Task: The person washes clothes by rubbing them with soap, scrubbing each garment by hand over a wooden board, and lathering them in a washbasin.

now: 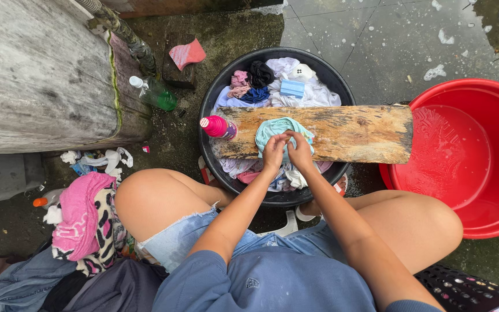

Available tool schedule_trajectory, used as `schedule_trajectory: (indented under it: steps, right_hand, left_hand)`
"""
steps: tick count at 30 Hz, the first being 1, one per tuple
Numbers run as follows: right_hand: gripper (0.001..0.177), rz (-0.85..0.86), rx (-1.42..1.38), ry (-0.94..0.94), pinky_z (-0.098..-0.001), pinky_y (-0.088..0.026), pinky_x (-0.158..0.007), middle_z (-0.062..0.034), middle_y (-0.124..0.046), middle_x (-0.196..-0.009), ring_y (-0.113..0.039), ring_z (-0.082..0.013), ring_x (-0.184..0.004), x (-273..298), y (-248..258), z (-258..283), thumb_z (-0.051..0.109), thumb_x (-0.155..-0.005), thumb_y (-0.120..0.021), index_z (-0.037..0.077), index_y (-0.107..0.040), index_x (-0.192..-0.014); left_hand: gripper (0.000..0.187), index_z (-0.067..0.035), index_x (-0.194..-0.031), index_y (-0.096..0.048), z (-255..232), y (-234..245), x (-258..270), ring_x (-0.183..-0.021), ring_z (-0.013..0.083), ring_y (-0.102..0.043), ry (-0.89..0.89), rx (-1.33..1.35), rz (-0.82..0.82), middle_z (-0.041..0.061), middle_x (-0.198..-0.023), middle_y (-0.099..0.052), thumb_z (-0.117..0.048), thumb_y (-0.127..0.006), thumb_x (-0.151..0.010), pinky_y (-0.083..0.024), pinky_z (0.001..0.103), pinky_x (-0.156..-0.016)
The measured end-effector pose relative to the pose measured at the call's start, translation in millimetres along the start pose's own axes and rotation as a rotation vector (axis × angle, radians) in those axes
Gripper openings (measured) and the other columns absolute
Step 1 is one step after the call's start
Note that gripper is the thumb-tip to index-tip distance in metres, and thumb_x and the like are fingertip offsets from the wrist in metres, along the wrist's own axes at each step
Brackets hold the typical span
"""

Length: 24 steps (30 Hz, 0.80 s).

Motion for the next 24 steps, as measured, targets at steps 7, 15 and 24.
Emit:
schedule_trajectory:
  steps: [7, 15, 24]
  right_hand:
    - [0.045, 0.095, 0.75, 0.378, -0.0439, -0.052, -0.097, -0.0069, -0.06, -0.135, -0.056, -0.0342, -0.12, 14.4, 18.6, 10.2, 0.001, -0.082, -0.065, 0.02, -0.067, -0.123]
    - [0.032, 0.12, 0.745, 0.131, -0.0463, -0.053, -0.088, -0.0093, -0.06, -0.115, -0.053, -0.0397, -0.111, 13.2, 37.0, 0.2, 0.015, -0.081, -0.074, 0.016, -0.065, -0.111]
    - [0.034, 0.165, -0.141, 0.29, -0.0446, -0.052, -0.093, -0.009, -0.072, -0.111, -0.066, -0.0269, -0.104, 4.6, 67.6, 110.9, 0.027, -0.094, -0.071, 0.01, -0.065, -0.123]
  left_hand:
    - [0.044, -0.008, -0.104, -0.08, 15.7, 48.9, 32.9, -0.103, 0.0364, -0.071, 0.426, -1.058, 0.319, 0.021, -0.109, -0.076, -0.042, -0.064, -0.081, -0.054, 0.044, -0.094]
    - [0.035, -0.006, -0.105, -0.075, 16.0, 93.5, 39.9, -0.098, 0.0298, -0.066, 0.429, -0.408, -0.013, 0.016, -0.105, -0.073, -0.035, -0.06, -0.091, -0.052, 0.041, -0.087]
    - [0.04, -0.003, -0.118, -0.069, -111.3, 8.3, 11.0, -0.107, 0.0215, -0.066, -0.685, -0.355, 0.154, 0.008, -0.116, -0.07, -0.038, -0.051, -0.11, -0.054, 0.039, -0.093]
Point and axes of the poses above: each hand's wrist, its own x-axis away from the middle knuckle, its own y-axis out of the back of the hand, z = x × y, the point moved 2 cm from there along -x, towards the middle knuckle
